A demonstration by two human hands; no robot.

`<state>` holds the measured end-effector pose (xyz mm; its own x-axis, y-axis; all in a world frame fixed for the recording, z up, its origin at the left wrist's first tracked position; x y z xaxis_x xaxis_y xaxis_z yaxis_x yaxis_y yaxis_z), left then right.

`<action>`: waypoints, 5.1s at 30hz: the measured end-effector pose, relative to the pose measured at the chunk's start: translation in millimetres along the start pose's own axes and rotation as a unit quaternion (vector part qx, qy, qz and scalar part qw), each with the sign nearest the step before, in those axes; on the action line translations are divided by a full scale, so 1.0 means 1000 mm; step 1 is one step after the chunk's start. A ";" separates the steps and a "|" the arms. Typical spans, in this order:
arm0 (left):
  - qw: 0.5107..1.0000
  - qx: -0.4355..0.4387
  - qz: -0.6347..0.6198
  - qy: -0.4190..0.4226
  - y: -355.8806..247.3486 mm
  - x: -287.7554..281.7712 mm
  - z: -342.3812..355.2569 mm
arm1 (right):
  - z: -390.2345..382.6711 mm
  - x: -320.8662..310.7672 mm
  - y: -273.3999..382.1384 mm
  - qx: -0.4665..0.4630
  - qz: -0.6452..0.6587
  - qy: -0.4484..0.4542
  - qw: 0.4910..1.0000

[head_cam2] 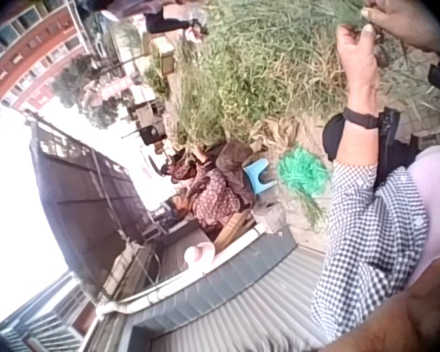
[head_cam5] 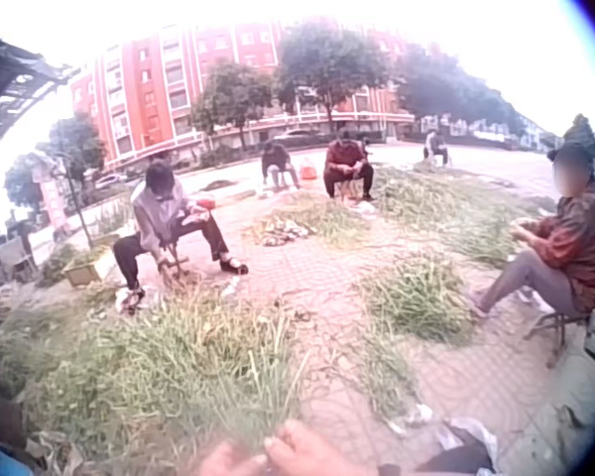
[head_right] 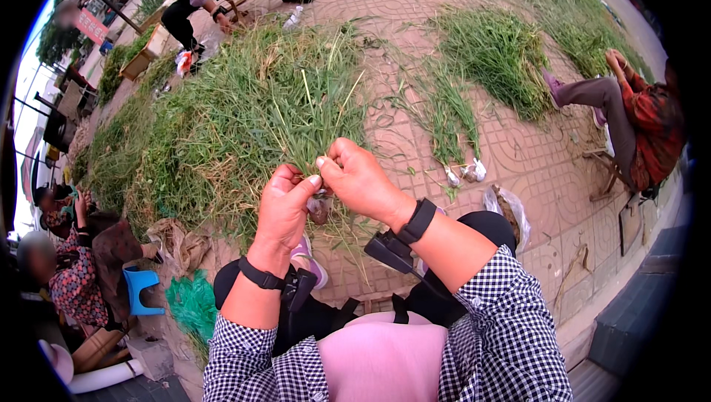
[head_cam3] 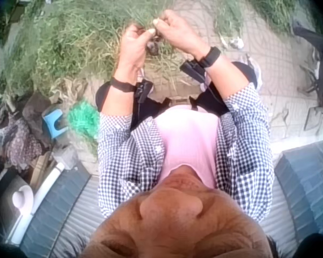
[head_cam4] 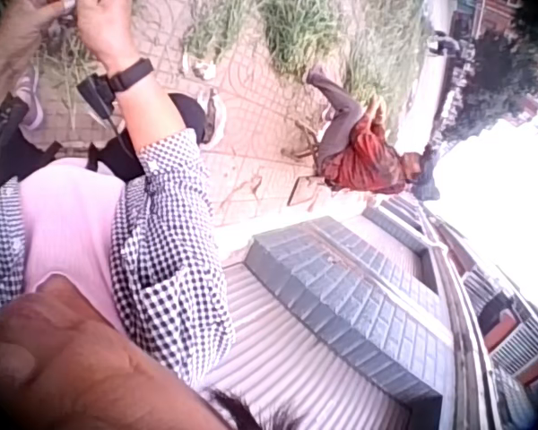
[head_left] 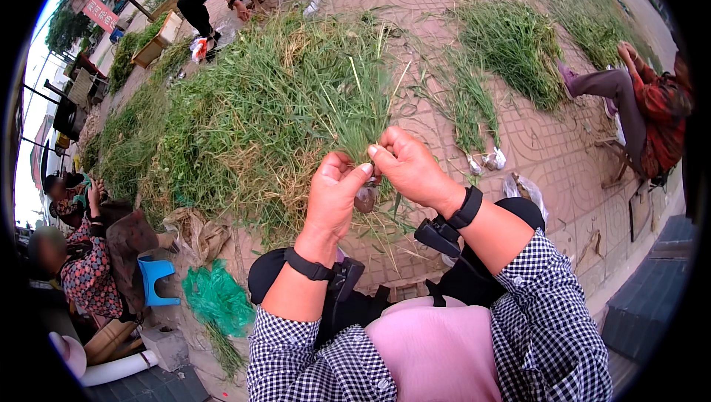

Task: The person sits on the ground and bundles green plant stems by hand. They gather stems, wrap them with a plastic tie, and place the finished bundle aside.

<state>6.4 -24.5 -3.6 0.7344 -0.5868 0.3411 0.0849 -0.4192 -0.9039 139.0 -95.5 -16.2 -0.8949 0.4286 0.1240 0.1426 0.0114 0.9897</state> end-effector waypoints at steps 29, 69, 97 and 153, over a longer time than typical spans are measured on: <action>0.999 -0.026 -0.013 -0.017 0.003 -0.008 0.006 | -0.003 -0.016 0.060 -0.454 -0.441 -0.118 0.765; 0.994 0.079 0.064 -0.032 0.010 0.021 -0.009 | -0.004 -0.027 0.025 -0.219 -0.348 0.075 0.909; 0.990 0.035 -0.136 -0.018 -0.012 -0.010 0.008 | 0.006 0.006 0.013 -0.319 -0.375 0.053 0.869; 0.928 0.025 -0.356 -0.107 -0.006 -0.006 0.009 | -0.019 0.019 0.010 -0.127 -0.430 0.121 0.886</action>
<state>7.8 -12.6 -2.2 0.5967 -0.0204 0.8022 0.6269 -0.6121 -0.4819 115.6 -104.7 -2.3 -0.6945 0.1541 -0.7028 -0.7085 0.0238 0.7053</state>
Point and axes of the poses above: each hand's wrist, its own z-axis towards the middle knuckle, its own x-axis out of the palm, y = z × x, the point moved 1 cm from there along z, towards the middle knuckle, and after that the axes turned 3 degrees about z, right-handed, at the moved point
